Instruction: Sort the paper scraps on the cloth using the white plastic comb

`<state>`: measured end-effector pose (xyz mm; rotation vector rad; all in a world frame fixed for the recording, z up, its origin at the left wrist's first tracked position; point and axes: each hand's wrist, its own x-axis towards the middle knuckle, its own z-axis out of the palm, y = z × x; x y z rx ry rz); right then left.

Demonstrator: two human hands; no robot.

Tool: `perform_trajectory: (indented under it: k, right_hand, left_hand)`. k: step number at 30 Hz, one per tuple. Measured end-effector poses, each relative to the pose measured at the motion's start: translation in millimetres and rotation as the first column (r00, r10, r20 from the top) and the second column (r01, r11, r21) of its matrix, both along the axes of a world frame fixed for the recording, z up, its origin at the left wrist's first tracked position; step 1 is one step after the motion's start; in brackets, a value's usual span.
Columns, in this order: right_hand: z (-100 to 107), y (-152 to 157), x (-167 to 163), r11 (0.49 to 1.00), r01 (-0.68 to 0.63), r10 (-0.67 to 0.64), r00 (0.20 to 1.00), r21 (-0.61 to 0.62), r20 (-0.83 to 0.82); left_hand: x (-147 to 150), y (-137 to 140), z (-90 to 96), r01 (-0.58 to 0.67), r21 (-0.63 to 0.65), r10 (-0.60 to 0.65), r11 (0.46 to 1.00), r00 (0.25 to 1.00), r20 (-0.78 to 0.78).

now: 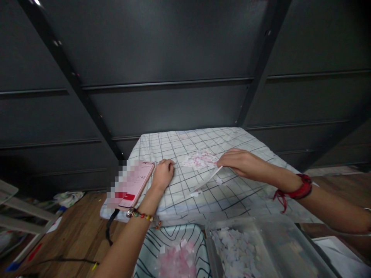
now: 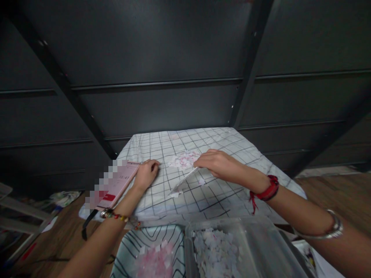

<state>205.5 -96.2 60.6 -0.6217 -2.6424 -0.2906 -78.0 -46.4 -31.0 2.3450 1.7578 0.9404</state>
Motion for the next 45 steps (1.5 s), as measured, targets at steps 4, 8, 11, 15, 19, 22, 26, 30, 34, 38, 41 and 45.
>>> perform_trajectory:
  k: [4, 8, 11, 15, 19, 22, 26, 30, 34, 38, 41, 45]
  right_hand:
    - [9.5, -3.5, 13.8, 0.993, 0.074, -0.069, 0.996, 0.094, -0.051]
    - [17.4, -10.3, 38.6, 0.954, 0.250, -0.243, 0.968, 0.168, -0.060]
    - [15.5, -19.9, 60.7, 0.903, 0.407, -0.411, 0.912, 0.135, 0.002]
    - [5.8, -33.6, 78.0, 0.869, 0.477, -0.487, 0.871, 0.133, 0.057]
    - [-4.7, -39.0, 85.5, 0.837, 0.521, -0.538, 0.839, 0.167, 0.083]
    - [-14.1, -36.2, 95.1, 0.842, 0.493, -0.517, 0.853, 0.221, 0.065]
    - [-22.9, -33.0, 107.1, 0.856, 0.458, -0.473, 0.881, 0.240, 0.007]
    - [-23.1, -35.6, 106.1, 0.824, 0.515, -0.522, 0.852, 0.236, -0.034]
    - [-24.9, -43.9, 97.3, 0.832, 0.504, -0.517, 0.856, 0.230, -0.008]
    - [-23.9, -59.5, 81.4, 0.869, 0.444, -0.451, 0.892, 0.219, -0.023]
    - [-15.4, -67.8, 63.2, 0.894, 0.405, -0.404, 0.914, 0.193, -0.042]
    - [-3.7, -60.5, 33.9, 0.923, 0.366, -0.362, 0.931, 0.120, -0.057]
  left_hand:
    - [0.6, -0.6, 1.0, -0.001, -0.003, 0.001, 1.000, 1.000, -0.014]
    - [0.1, -1.3, 2.1, 0.001, -0.001, -0.001, 1.000, 1.000, -0.026]
    - [-0.1, -1.6, 2.2, 0.003, -0.004, -0.003, 1.000, 0.999, -0.034]
    - [0.8, -2.1, 2.2, 0.002, -0.009, -0.002, 1.000, 0.999, -0.041]
    - [1.8, -2.8, 2.5, -0.003, -0.011, 0.003, 1.000, 0.999, -0.045]
    - [2.2, -3.1, 3.1, -0.001, -0.012, 0.001, 1.000, 0.999, -0.051]
    - [2.8, -3.1, 3.8, 0.004, -0.011, -0.005, 1.000, 0.998, -0.058]
    - [2.9, -3.0, 4.0, 0.005, -0.012, -0.006, 1.000, 0.998, -0.061]
    - [2.6, -2.7, 3.6, 0.009, -0.016, -0.010, 1.000, 0.998, -0.065]
    - [2.6, -2.0, 2.7, 0.012, -0.019, -0.013, 1.000, 0.998, -0.067]
    - [2.8, -1.4, 2.4, 0.014, -0.023, -0.015, 1.000, 0.998, -0.064]
    - [2.4, -0.9, 2.7, 0.022, -0.022, -0.023, 1.000, 0.997, -0.067]
